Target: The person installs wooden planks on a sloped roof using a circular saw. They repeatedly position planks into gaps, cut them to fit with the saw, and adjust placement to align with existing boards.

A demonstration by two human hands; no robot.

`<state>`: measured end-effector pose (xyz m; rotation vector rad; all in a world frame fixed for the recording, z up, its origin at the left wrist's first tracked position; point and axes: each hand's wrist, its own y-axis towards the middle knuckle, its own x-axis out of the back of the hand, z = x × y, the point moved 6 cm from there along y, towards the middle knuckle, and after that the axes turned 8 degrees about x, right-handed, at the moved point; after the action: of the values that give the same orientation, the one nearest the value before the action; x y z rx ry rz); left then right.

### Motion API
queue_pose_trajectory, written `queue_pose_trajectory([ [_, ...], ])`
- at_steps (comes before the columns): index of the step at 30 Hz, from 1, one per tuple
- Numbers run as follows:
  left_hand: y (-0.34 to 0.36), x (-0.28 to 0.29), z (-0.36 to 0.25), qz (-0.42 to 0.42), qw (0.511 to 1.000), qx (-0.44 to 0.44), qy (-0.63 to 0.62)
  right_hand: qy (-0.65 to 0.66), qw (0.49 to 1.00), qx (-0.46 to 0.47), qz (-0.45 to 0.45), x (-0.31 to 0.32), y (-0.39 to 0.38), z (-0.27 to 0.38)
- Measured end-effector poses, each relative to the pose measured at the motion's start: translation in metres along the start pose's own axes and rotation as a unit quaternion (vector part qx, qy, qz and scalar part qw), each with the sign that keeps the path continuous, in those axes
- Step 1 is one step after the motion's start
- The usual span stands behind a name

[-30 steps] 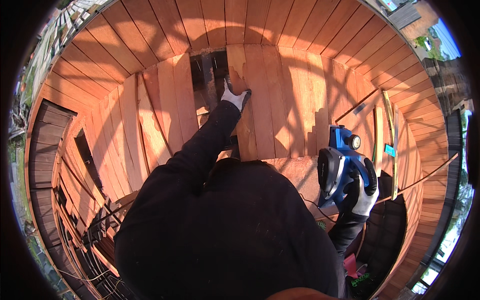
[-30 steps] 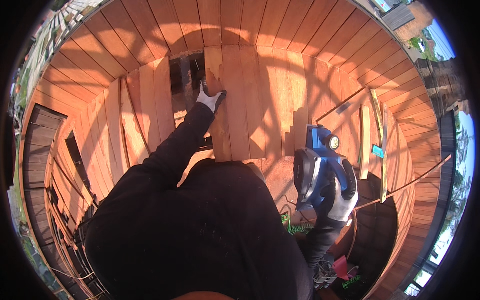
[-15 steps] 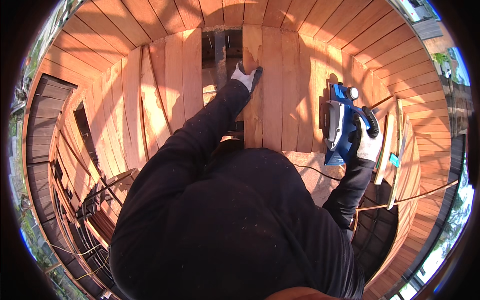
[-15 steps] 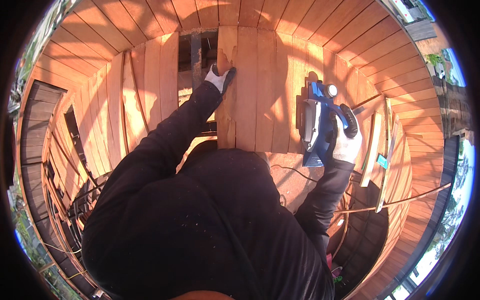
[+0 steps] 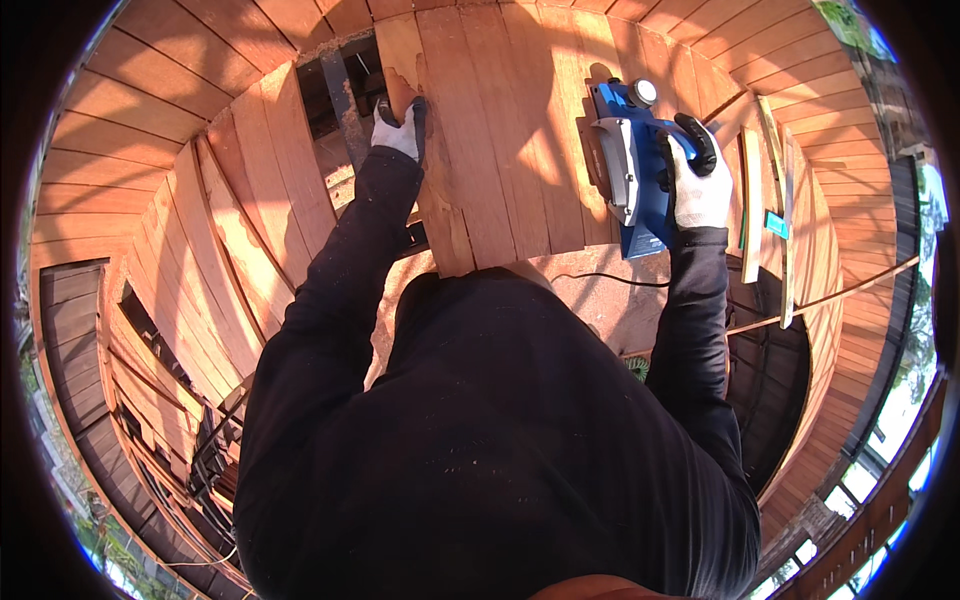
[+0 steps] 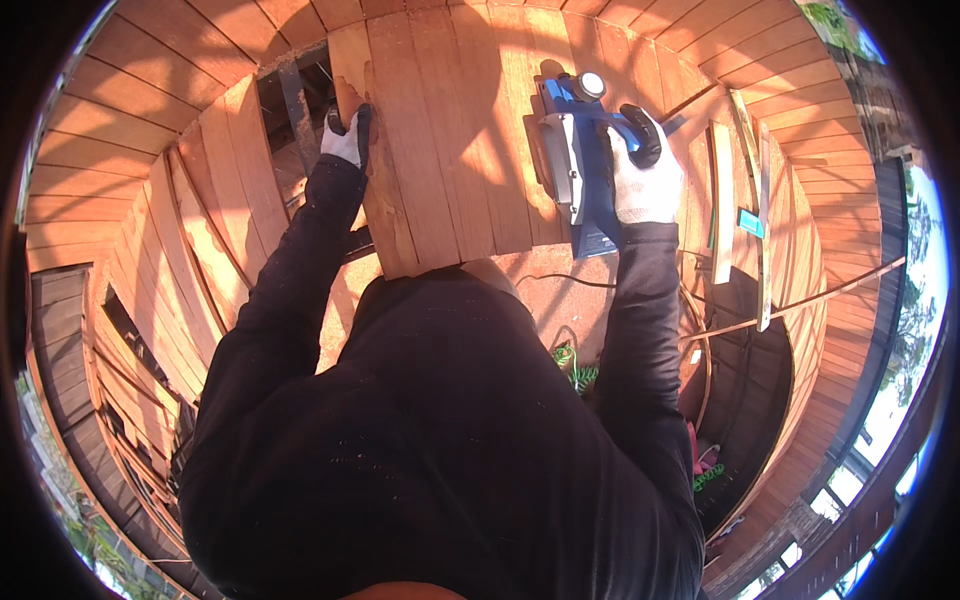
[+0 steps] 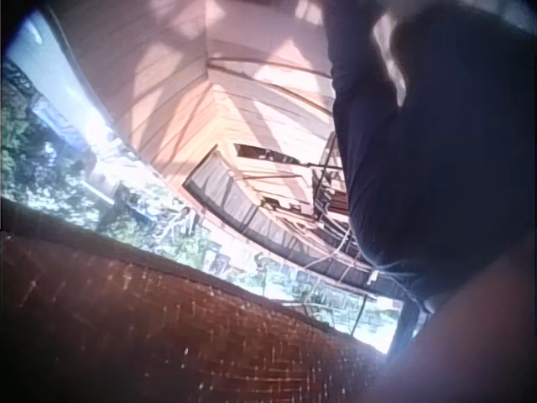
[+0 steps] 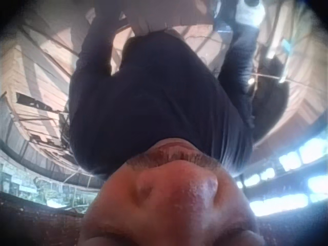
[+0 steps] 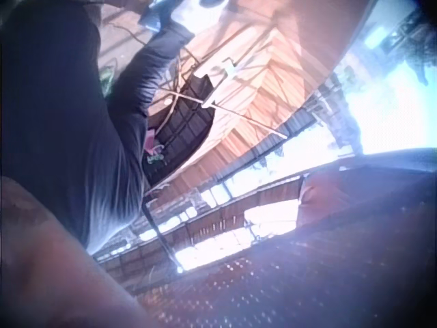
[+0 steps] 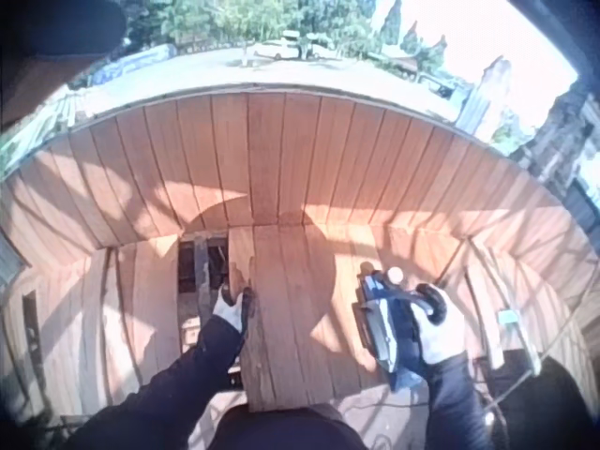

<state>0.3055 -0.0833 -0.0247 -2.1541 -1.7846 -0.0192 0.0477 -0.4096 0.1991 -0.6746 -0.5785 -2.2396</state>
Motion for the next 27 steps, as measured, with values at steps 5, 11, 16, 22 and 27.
queue_pose_trajectory([
  [5,-0.065,-0.020,-0.093,-0.137,0.850,-0.250,0.443,-0.147,0.985,0.042,-0.085,0.015,-0.016,0.023],
  [11,-0.050,-0.033,-0.080,-0.025,0.756,-0.292,0.586,-0.178,0.984,-0.011,-0.015,0.015,-0.020,0.027],
  [16,-0.046,-0.042,-0.083,-0.017,0.713,-0.275,0.645,-0.238,0.971,-0.002,0.005,0.031,-0.030,0.043],
  [22,-0.048,-0.038,-0.085,-0.018,0.718,-0.293,0.631,-0.178,0.984,0.010,-0.009,0.030,-0.033,0.046],
  [27,-0.044,-0.047,-0.074,-0.004,0.738,-0.358,0.572,-0.146,0.988,0.027,-0.040,0.019,-0.029,0.024],
])
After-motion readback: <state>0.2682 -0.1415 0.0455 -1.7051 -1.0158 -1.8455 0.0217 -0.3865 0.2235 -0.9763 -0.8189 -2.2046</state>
